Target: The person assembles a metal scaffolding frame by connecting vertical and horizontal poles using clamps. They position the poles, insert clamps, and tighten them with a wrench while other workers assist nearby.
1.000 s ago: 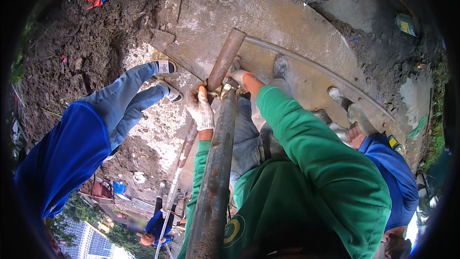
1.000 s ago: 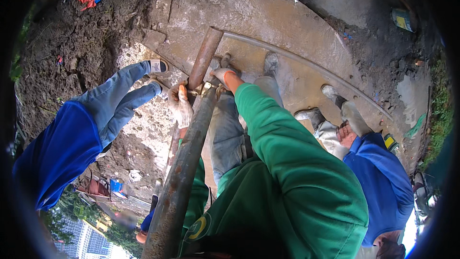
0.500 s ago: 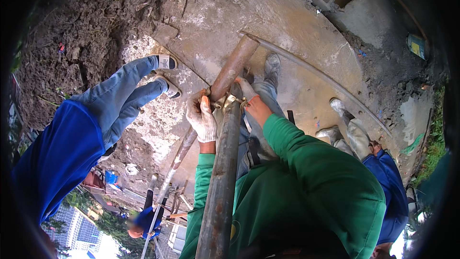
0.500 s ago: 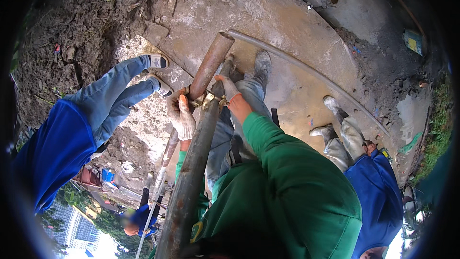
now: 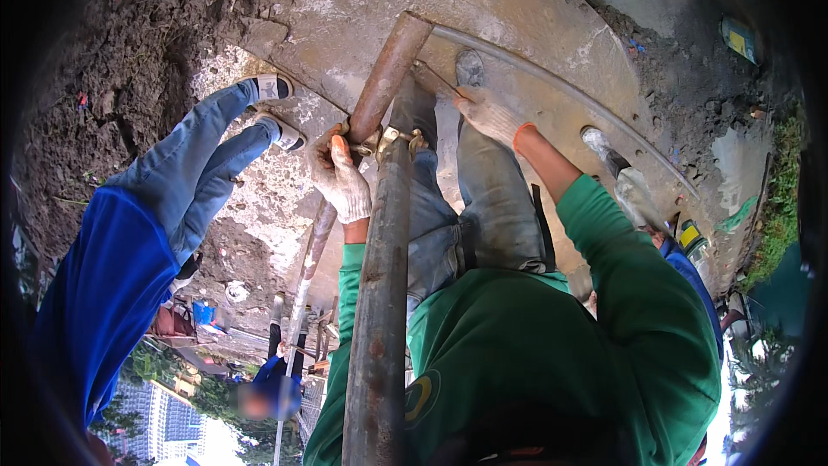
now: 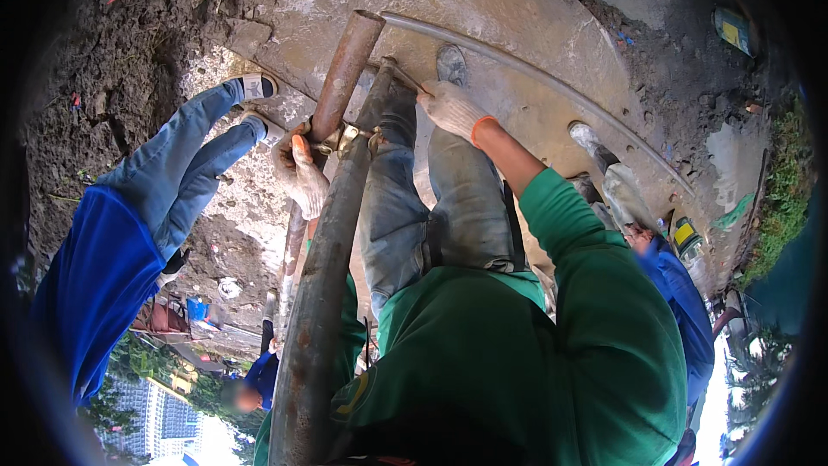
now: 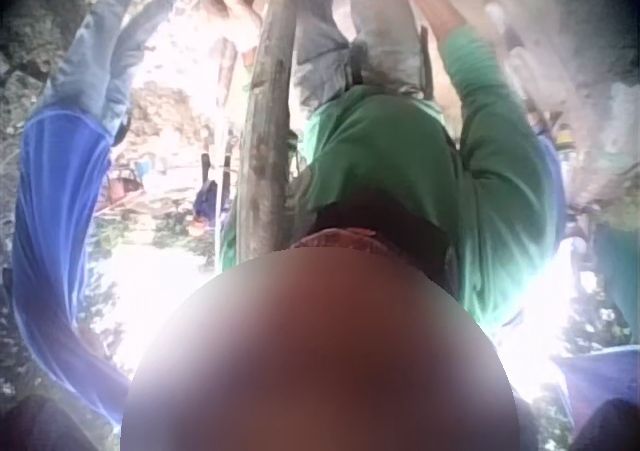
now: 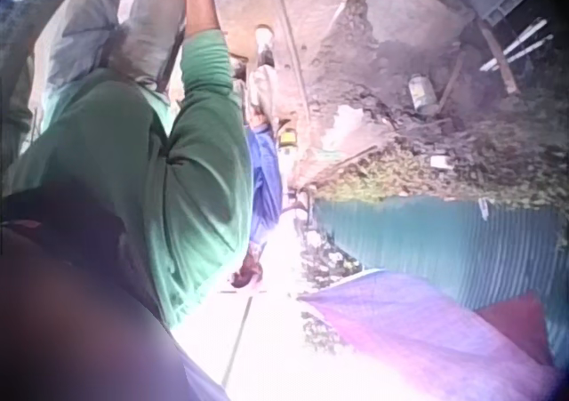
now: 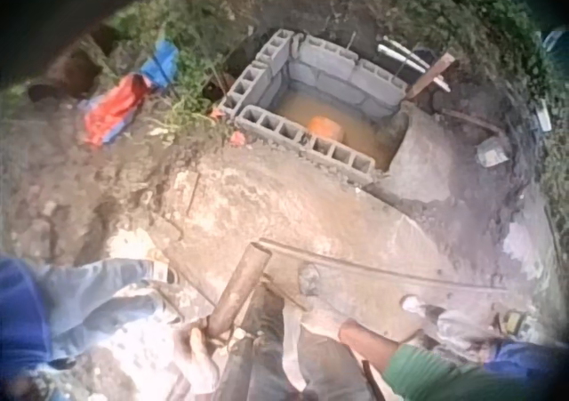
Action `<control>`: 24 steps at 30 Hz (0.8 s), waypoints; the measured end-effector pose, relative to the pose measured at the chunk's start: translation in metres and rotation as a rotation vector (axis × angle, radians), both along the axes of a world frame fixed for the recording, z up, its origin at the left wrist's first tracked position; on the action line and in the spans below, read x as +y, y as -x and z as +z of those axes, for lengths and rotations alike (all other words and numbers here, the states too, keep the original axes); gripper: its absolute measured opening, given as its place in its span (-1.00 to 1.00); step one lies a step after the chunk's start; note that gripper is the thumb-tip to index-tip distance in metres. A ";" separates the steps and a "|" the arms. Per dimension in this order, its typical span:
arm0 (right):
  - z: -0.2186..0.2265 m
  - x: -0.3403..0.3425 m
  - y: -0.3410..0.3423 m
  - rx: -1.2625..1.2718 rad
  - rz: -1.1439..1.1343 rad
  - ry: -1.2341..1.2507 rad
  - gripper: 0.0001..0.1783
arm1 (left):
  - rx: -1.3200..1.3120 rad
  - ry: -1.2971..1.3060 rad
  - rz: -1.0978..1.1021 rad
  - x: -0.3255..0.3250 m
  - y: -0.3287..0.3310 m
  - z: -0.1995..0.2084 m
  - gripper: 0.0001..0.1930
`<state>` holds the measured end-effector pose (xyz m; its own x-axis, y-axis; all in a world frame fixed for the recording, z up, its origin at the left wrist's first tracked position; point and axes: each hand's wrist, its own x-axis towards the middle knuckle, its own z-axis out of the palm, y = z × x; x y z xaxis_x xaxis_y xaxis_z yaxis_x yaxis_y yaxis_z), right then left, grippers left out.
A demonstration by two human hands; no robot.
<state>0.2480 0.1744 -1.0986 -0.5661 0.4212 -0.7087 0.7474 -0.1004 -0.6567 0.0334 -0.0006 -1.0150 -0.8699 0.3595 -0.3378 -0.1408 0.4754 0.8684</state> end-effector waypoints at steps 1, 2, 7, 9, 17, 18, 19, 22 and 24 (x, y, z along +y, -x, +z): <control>0.014 0.012 -0.015 0.011 0.074 -0.041 -0.65 | 0.044 0.070 -0.028 -0.002 0.000 0.000 -0.71; 0.029 0.022 -0.032 0.019 0.147 -0.090 -0.64 | 0.086 0.139 -0.055 -0.003 0.002 0.001 -0.71; 0.087 0.040 -0.094 0.148 0.198 0.003 -0.64 | 0.013 0.086 -0.025 -0.003 0.003 -0.003 -0.69; 0.100 0.033 -0.107 0.022 0.093 0.398 -0.67 | 0.019 0.060 -0.013 -0.002 0.002 -0.004 -0.67; 0.074 0.063 -0.051 0.259 0.748 -0.480 -0.73 | 0.072 0.040 0.010 -0.003 0.000 -0.011 -0.65; 0.071 0.069 -0.041 0.286 0.801 -0.543 -0.72 | 0.111 0.044 -0.001 -0.003 0.000 -0.011 -0.66; 0.068 0.075 -0.031 0.287 0.828 -0.531 -0.72 | 0.154 0.057 -0.021 -0.002 -0.001 -0.012 -0.67; 0.064 0.084 -0.009 0.356 0.878 -0.547 -0.71 | 0.024 0.001 0.041 -0.001 -0.002 -0.010 -0.69; 0.065 0.090 0.000 0.416 0.905 -0.636 -0.71 | 0.030 -0.029 0.038 -0.001 -0.003 -0.006 -0.67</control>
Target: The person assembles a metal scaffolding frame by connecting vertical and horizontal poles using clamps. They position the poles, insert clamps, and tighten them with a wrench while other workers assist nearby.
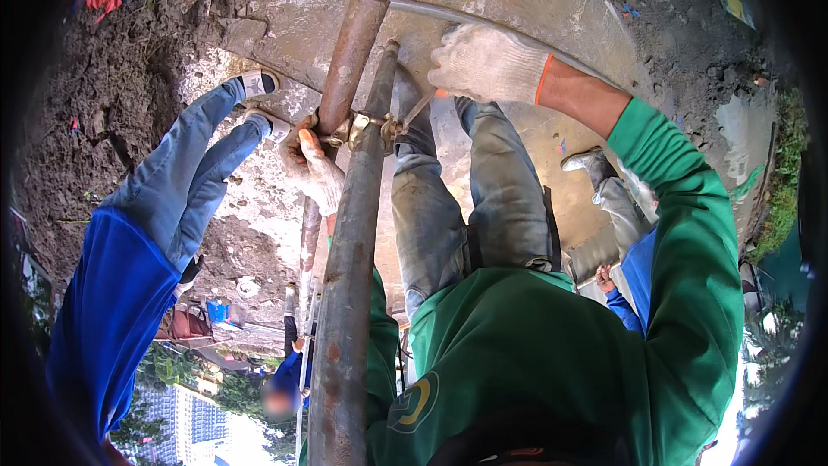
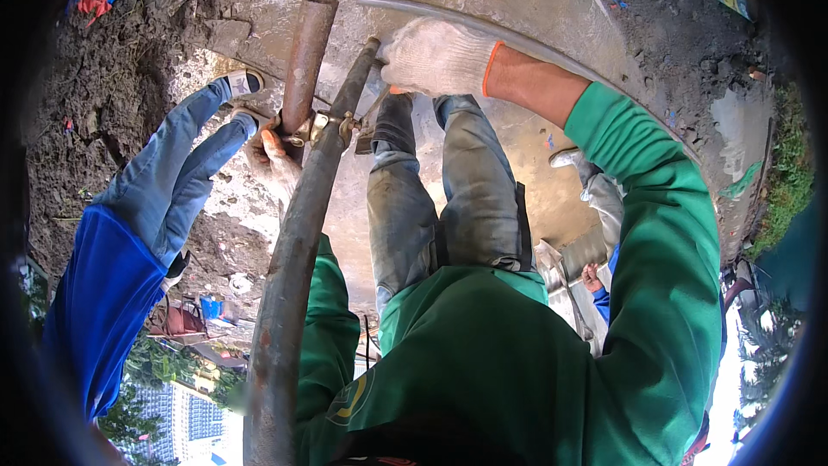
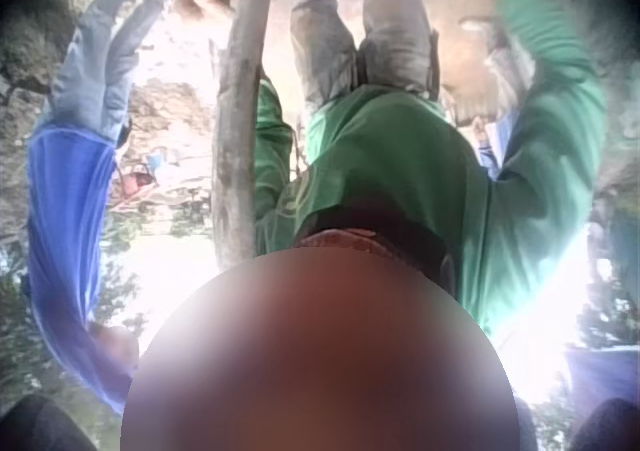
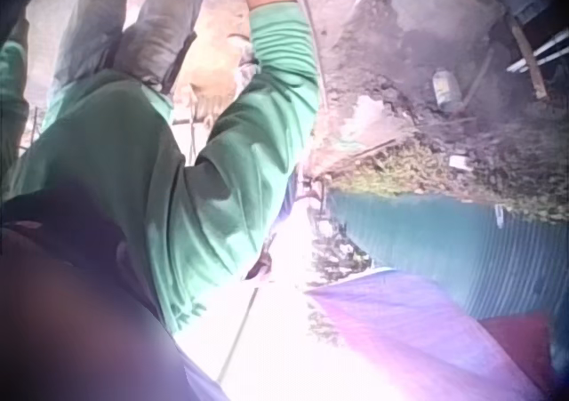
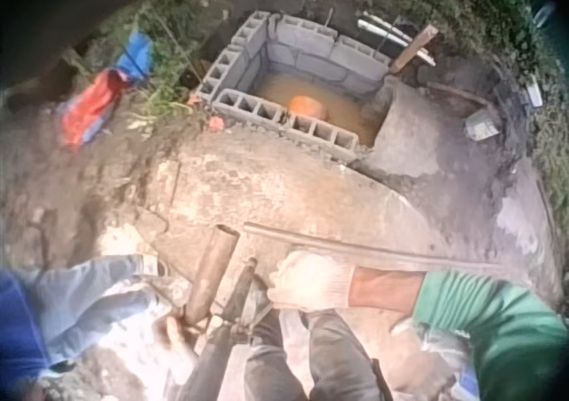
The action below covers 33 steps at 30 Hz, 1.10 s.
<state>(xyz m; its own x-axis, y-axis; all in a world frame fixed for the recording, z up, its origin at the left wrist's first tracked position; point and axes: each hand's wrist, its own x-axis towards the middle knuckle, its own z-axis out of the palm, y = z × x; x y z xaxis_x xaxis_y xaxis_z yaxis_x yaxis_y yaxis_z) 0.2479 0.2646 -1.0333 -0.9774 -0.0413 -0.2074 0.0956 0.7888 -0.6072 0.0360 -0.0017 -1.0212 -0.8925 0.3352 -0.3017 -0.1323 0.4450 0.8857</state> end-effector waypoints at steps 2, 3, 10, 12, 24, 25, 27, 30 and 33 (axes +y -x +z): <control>0.003 0.005 0.007 0.029 0.044 -0.045 -0.71 | 0.013 0.033 -0.006 0.002 -0.001 0.002 -0.67; 0.004 0.008 0.010 0.039 0.081 -0.030 -0.72 | 0.052 0.030 -0.030 0.004 -0.001 0.003 -0.67; 0.002 0.013 0.027 0.178 0.139 -0.217 -0.71 | 0.044 0.074 -0.017 0.011 -0.004 0.004 -0.63; -0.003 0.009 0.026 0.192 0.158 -0.232 -0.74 | 0.074 0.124 -0.018 0.012 -0.003 0.006 -0.63; -0.009 0.010 0.029 -0.076 0.080 -0.079 -0.60 | 0.052 0.062 -0.047 0.007 -0.001 0.004 -0.67; -0.004 0.007 0.030 -0.109 0.066 -0.086 -0.61 | 0.039 0.065 -0.016 0.008 -0.002 0.003 -0.67; 0.010 -0.002 0.032 -0.205 0.037 -0.218 -0.60 | 0.007 0.080 0.056 0.009 -0.003 0.001 -0.67; 0.035 -0.004 0.043 -0.364 0.040 -0.218 -0.76 | 0.017 0.027 0.015 0.010 -0.005 0.000 -0.67; 0.063 -0.004 0.047 -0.267 0.145 -0.111 -0.76 | 0.074 0.031 -0.028 0.009 -0.002 0.003 -0.67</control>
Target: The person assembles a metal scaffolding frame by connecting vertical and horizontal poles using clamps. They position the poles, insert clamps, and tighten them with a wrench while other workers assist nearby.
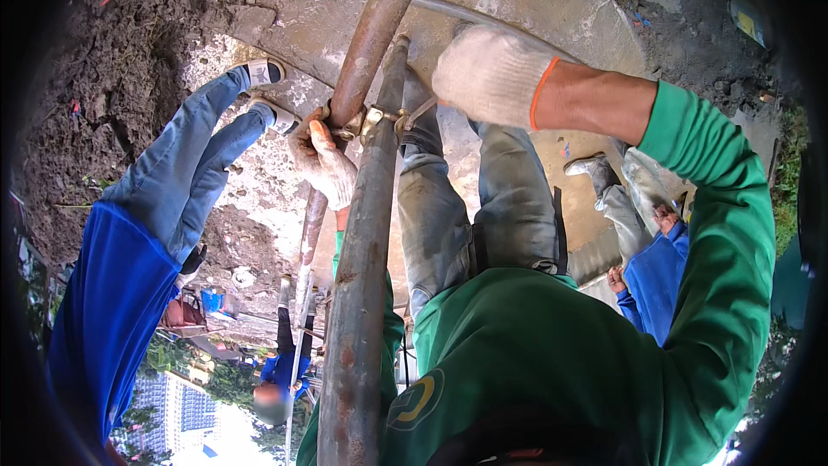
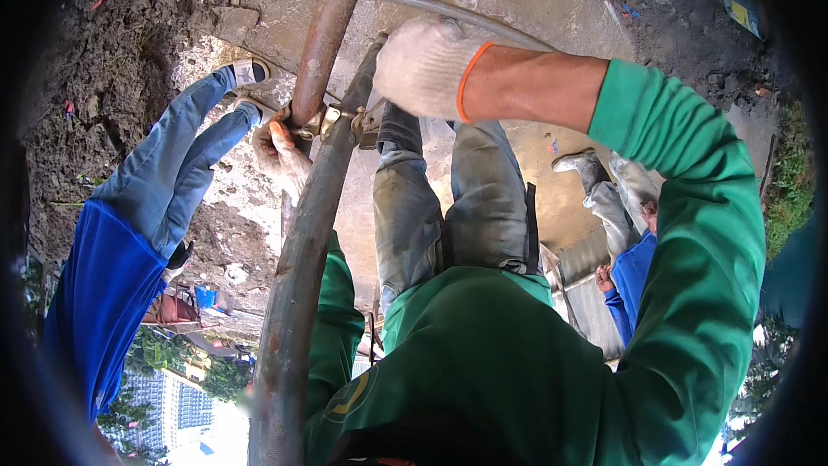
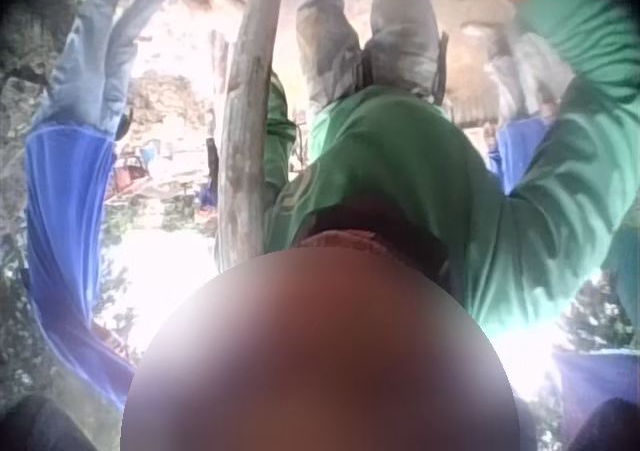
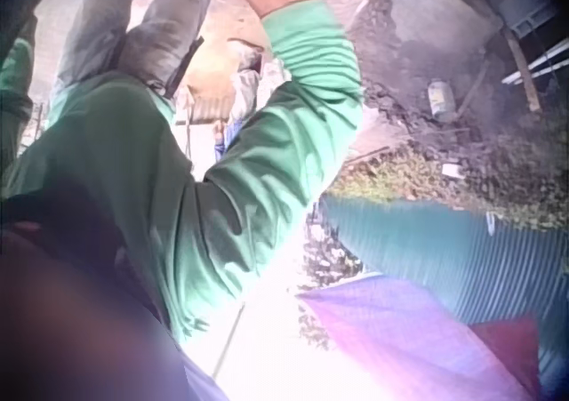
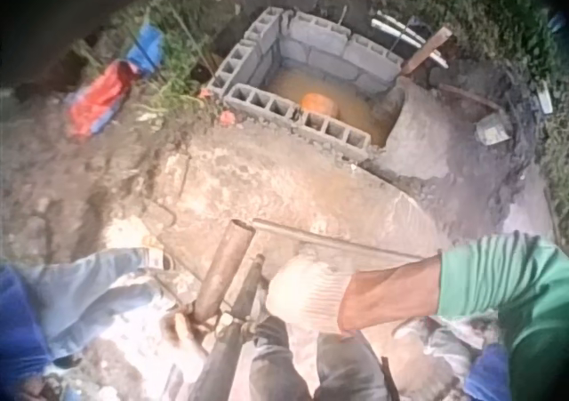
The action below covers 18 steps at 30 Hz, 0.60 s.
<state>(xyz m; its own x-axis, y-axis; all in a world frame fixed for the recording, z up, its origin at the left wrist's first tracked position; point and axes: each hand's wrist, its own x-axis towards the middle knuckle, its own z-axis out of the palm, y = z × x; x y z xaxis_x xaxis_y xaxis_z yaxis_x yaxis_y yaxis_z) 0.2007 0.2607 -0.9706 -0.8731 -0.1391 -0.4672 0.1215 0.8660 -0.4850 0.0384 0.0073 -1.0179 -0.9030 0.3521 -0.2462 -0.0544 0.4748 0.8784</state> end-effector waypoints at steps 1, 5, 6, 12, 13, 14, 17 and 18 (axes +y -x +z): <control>0.008 -0.009 -0.003 -0.045 0.009 -0.096 -0.85 | -0.012 -0.008 0.009 0.000 0.000 -0.001 -0.67; 0.005 -0.010 -0.007 0.040 -0.105 0.251 -0.85 | -0.018 -0.009 -0.021 -0.002 0.001 -0.001 -0.66; 0.001 -0.007 -0.006 -0.153 -0.130 0.335 -0.85 | -0.009 0.004 -0.007 -0.002 0.001 -0.001 -0.66; 0.051 -0.046 -0.007 -1.135 -1.423 1.663 -0.82 | -0.104 0.067 0.016 -0.005 0.001 0.004 -0.72; 0.065 -0.069 -0.011 -1.037 -1.590 1.657 -0.82 | -0.090 0.072 0.010 -0.004 0.001 0.004 -0.73; 0.078 -0.103 -0.014 -0.986 -1.700 1.625 -0.81 | -0.067 0.100 0.017 -0.004 0.002 0.005 -0.74; 0.068 -0.220 -0.025 -0.962 -1.921 1.735 -0.88 | -0.046 0.008 0.016 -0.001 0.001 0.005 -0.75; 0.045 -0.258 -0.022 -0.771 -1.868 1.905 -0.89 | -0.052 0.012 0.010 0.000 0.001 0.005 -0.76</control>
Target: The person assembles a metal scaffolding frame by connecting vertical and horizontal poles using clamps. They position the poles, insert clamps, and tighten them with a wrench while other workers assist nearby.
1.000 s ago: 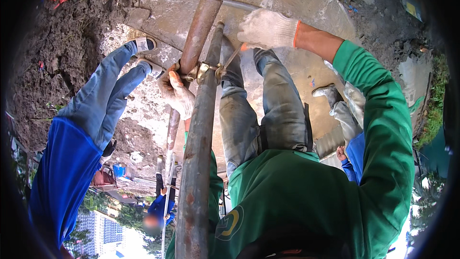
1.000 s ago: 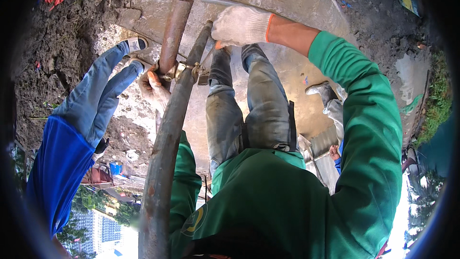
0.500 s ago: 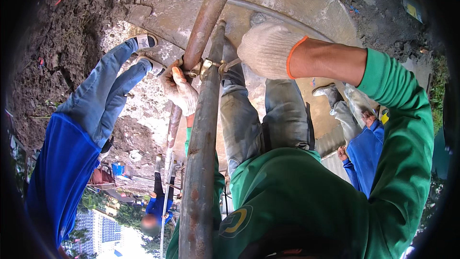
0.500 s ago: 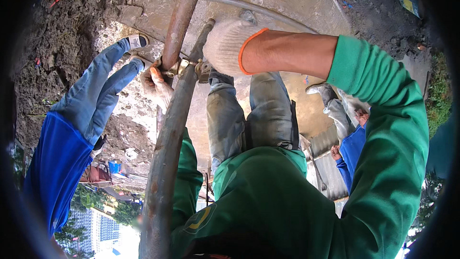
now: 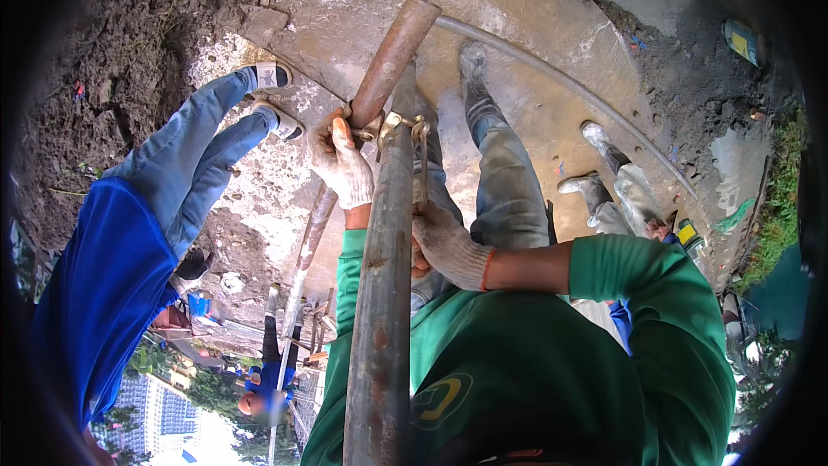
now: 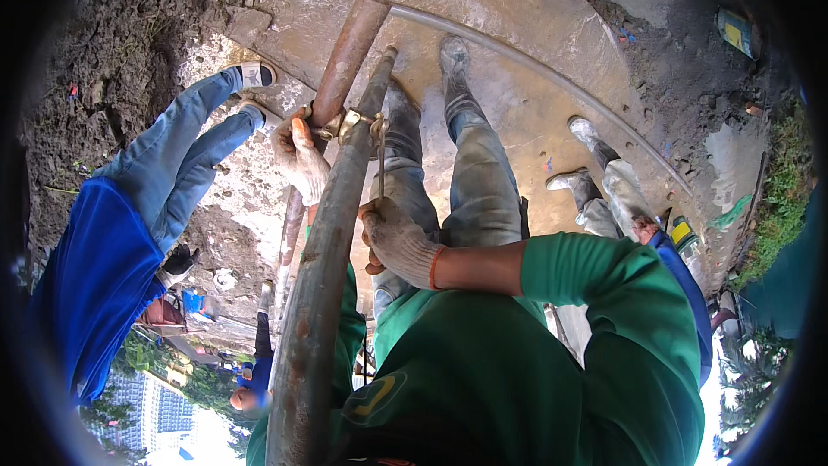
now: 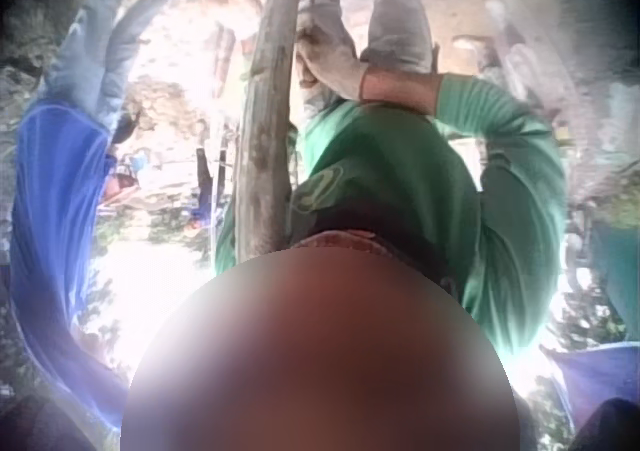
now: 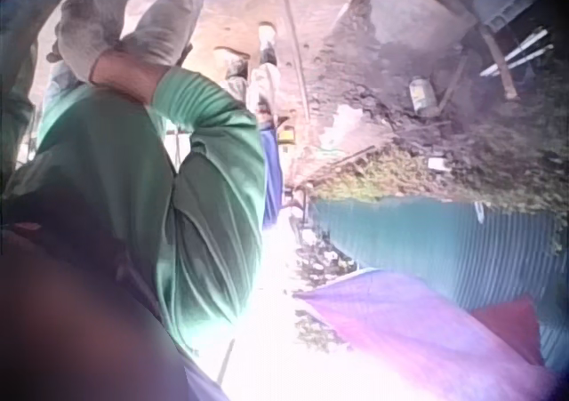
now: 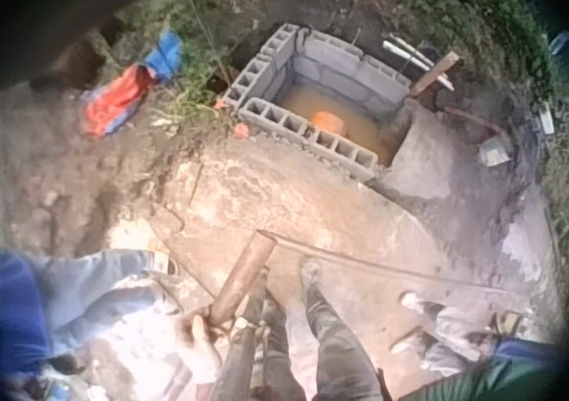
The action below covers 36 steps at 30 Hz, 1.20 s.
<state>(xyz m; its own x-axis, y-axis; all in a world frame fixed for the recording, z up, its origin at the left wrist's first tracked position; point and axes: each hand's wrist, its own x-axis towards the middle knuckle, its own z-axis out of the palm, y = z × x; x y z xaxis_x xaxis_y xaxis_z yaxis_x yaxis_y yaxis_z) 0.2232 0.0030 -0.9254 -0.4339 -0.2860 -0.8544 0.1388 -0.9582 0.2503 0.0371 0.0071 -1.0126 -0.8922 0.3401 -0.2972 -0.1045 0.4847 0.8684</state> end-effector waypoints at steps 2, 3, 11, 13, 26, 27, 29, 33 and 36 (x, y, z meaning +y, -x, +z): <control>-0.055 -0.062 0.005 0.174 0.046 -0.320 -0.88 | -0.059 0.040 0.017 -0.001 0.000 0.000 -0.72; -0.085 -0.084 0.011 0.204 0.057 -0.369 -0.87 | -0.072 0.060 0.015 -0.002 0.000 0.000 -0.70; -0.281 0.111 0.028 0.211 1.464 -1.467 -0.67 | -0.081 0.053 0.083 -0.004 0.004 -0.007 -0.68; -0.264 0.178 0.020 0.164 1.554 -1.652 -0.60 | -0.107 -0.036 0.034 -0.005 0.003 -0.008 -0.68; 0.012 0.236 0.001 0.574 1.259 -1.279 -0.68 | 0.006 -0.005 -0.013 -0.008 0.003 -0.008 -0.76; 0.013 0.226 -0.004 0.501 1.009 -0.830 -0.68 | 0.013 -0.015 -0.014 -0.009 0.003 -0.009 -0.76; 0.007 0.204 -0.012 0.306 0.429 -0.163 -0.70 | 0.038 -0.017 -0.015 -0.010 0.004 -0.010 -0.75; -0.014 0.160 -0.001 0.050 -0.056 0.199 -0.73 | 0.025 -0.004 -0.009 -0.008 0.004 -0.010 -0.75; -0.012 0.127 0.012 -0.122 -0.426 0.288 -0.71 | 0.019 -0.030 -0.004 -0.005 0.003 -0.009 -0.75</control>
<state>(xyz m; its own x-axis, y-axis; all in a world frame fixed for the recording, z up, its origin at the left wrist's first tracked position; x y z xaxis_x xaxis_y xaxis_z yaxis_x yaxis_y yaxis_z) 0.2111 0.1304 -0.9377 -0.4651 -0.3368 -0.8187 -0.2950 -0.8130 0.5021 0.0339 0.0017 -1.0217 -0.8964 0.3517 -0.2699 -0.0861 0.4591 0.8842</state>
